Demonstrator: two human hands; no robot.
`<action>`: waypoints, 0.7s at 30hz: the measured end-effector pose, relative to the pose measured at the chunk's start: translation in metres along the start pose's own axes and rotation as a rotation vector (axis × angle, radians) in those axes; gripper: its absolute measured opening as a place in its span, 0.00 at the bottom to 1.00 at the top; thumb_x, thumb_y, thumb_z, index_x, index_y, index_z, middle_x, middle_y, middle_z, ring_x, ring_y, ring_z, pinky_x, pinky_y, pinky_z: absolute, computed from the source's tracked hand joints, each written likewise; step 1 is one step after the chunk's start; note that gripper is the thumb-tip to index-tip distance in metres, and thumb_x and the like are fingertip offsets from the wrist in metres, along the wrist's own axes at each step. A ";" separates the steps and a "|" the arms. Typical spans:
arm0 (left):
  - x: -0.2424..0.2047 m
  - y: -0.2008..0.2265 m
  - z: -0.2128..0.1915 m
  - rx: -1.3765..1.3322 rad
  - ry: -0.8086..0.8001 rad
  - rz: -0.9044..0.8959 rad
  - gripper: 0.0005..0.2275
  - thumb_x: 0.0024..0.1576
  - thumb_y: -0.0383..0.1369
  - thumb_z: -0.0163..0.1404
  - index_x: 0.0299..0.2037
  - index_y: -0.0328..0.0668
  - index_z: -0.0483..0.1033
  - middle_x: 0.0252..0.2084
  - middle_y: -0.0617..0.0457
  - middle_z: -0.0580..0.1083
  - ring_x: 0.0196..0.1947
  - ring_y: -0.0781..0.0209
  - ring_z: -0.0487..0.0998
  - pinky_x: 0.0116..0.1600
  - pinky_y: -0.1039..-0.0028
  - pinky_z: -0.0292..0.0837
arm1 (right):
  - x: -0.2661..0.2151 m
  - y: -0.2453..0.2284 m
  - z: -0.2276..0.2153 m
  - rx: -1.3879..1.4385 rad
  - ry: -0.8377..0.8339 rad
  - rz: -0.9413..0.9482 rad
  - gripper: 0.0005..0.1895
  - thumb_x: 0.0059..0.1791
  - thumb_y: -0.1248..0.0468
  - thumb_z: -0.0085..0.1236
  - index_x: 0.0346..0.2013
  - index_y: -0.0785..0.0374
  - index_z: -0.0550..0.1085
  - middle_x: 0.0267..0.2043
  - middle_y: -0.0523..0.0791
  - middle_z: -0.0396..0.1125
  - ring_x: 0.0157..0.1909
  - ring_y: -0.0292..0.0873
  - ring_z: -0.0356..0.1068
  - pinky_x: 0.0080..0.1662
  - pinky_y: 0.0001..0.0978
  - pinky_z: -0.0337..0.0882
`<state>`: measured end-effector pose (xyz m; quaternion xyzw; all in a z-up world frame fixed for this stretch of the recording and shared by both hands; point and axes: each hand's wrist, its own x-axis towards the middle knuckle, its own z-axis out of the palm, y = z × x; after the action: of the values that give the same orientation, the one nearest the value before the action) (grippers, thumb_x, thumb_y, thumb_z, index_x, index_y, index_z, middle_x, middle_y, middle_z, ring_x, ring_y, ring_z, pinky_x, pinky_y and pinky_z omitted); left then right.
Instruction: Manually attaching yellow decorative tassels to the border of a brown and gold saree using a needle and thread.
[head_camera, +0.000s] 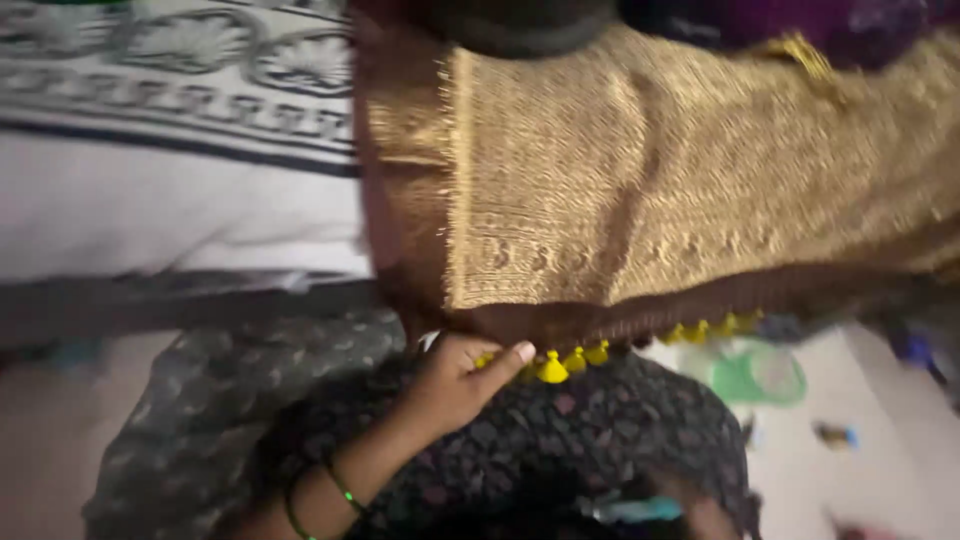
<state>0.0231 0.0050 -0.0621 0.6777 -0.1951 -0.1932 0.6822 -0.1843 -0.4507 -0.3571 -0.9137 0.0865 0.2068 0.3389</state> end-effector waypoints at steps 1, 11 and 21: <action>0.001 0.004 0.000 -0.007 -0.046 -0.019 0.19 0.65 0.39 0.55 0.26 0.31 0.79 0.21 0.68 0.60 0.23 0.77 0.57 0.25 0.75 0.50 | -0.020 0.031 0.035 0.023 0.010 0.043 0.19 0.51 0.65 0.50 0.56 0.57 0.75 0.55 0.46 0.76 0.59 0.39 0.72 0.62 0.31 0.69; -0.020 0.016 0.032 -0.042 0.175 0.164 0.12 0.65 0.34 0.49 0.39 0.32 0.81 0.35 0.54 0.84 0.37 0.70 0.82 0.46 0.78 0.76 | -0.054 -0.355 -0.079 0.109 -0.073 -0.730 0.23 0.43 0.73 0.55 0.53 0.67 0.78 0.53 0.53 0.73 0.57 0.51 0.73 0.59 0.39 0.70; -0.053 -0.002 0.085 0.177 0.597 0.106 0.11 0.61 0.32 0.52 0.49 0.35 0.82 0.27 0.49 0.79 0.26 0.69 0.74 0.32 0.75 0.71 | -0.026 -0.430 -0.092 1.371 -0.413 -0.361 0.19 0.51 0.59 0.55 0.53 0.68 0.73 0.50 0.46 0.73 0.51 0.40 0.73 0.54 0.35 0.72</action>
<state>-0.0664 -0.0395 -0.0637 0.7499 -0.0375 0.0679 0.6569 -0.0499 -0.1860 -0.0323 -0.4394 -0.0209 0.2149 0.8719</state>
